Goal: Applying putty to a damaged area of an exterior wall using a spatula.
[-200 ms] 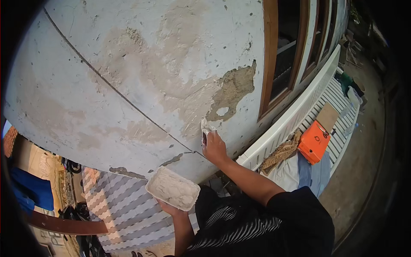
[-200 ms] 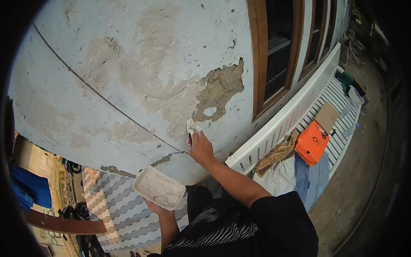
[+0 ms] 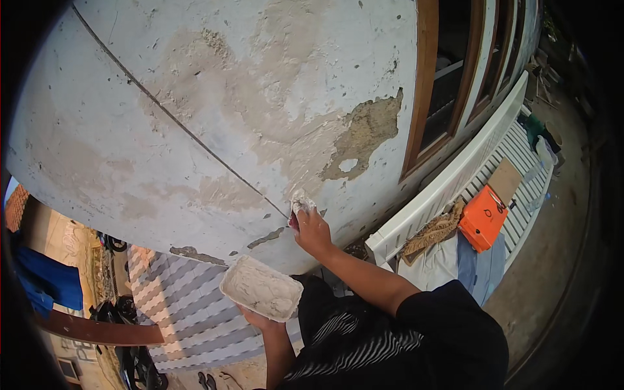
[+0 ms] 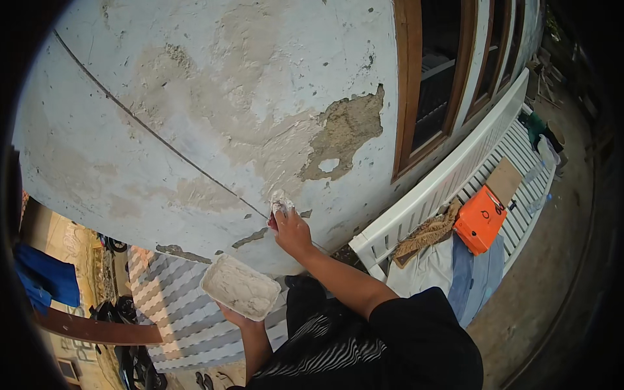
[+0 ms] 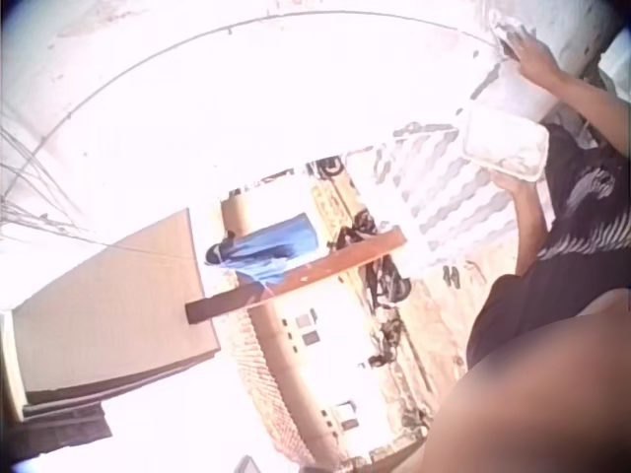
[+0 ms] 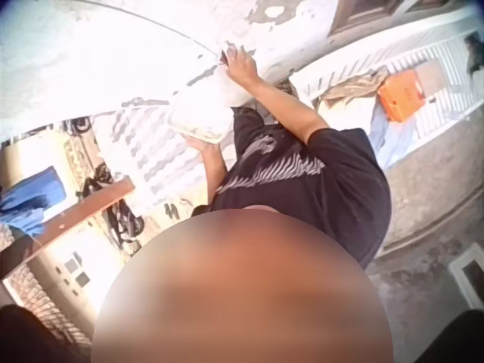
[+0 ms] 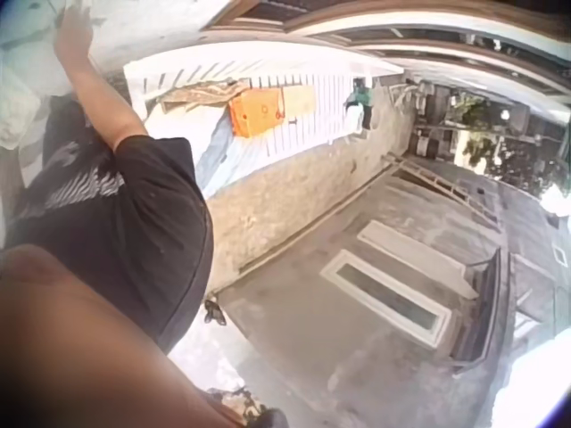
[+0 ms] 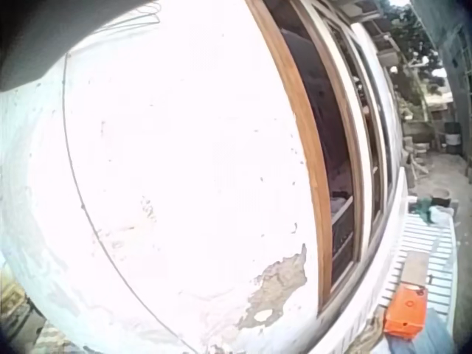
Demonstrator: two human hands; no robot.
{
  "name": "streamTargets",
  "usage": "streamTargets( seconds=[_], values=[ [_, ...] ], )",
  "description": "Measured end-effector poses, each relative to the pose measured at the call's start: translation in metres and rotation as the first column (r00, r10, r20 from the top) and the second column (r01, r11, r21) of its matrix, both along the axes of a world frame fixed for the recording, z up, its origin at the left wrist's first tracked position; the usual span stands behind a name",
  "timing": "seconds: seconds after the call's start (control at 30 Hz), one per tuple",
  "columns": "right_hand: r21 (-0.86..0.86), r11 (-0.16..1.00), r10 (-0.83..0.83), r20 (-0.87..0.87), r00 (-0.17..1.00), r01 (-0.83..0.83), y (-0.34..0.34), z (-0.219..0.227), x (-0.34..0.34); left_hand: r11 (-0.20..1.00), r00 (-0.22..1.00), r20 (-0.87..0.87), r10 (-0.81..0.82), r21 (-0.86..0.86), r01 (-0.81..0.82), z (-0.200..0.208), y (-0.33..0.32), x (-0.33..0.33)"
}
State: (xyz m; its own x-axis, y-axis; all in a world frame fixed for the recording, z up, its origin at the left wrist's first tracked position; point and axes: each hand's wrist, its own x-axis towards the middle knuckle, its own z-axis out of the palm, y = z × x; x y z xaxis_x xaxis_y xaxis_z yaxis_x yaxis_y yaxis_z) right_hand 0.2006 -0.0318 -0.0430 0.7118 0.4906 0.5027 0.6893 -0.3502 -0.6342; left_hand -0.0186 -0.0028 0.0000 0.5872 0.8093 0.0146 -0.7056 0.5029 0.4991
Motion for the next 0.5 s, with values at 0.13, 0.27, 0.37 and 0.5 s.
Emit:
streamTargets(
  seconds=[0.13,0.27,0.37,0.5],
  values=[
    [-0.04,0.975,0.22,0.089,0.971,-0.217,0.001,-0.02,-0.025,0.997,0.998,-0.034,0.045,-0.062,-0.047,0.006,0.004,0.002],
    [0.094,0.96,0.25,0.141,0.958,-0.264,-0.022,-0.022,-0.012,0.993,0.994,-0.048,0.101,-0.058,-0.104,0.002,0.006,0.001],
    [0.078,0.982,0.169,0.036,0.985,-0.171,-0.039,-0.009,0.012,0.997,0.995,-0.058,0.076,-0.022,-0.078,-0.008,0.01,-0.007],
    [0.112,0.992,0.04,0.13,0.991,-0.055,-0.035,0.001,0.032,0.998,0.997,-0.056,0.052,-0.032,-0.053,0.0,0.004,-0.001]
  ],
)
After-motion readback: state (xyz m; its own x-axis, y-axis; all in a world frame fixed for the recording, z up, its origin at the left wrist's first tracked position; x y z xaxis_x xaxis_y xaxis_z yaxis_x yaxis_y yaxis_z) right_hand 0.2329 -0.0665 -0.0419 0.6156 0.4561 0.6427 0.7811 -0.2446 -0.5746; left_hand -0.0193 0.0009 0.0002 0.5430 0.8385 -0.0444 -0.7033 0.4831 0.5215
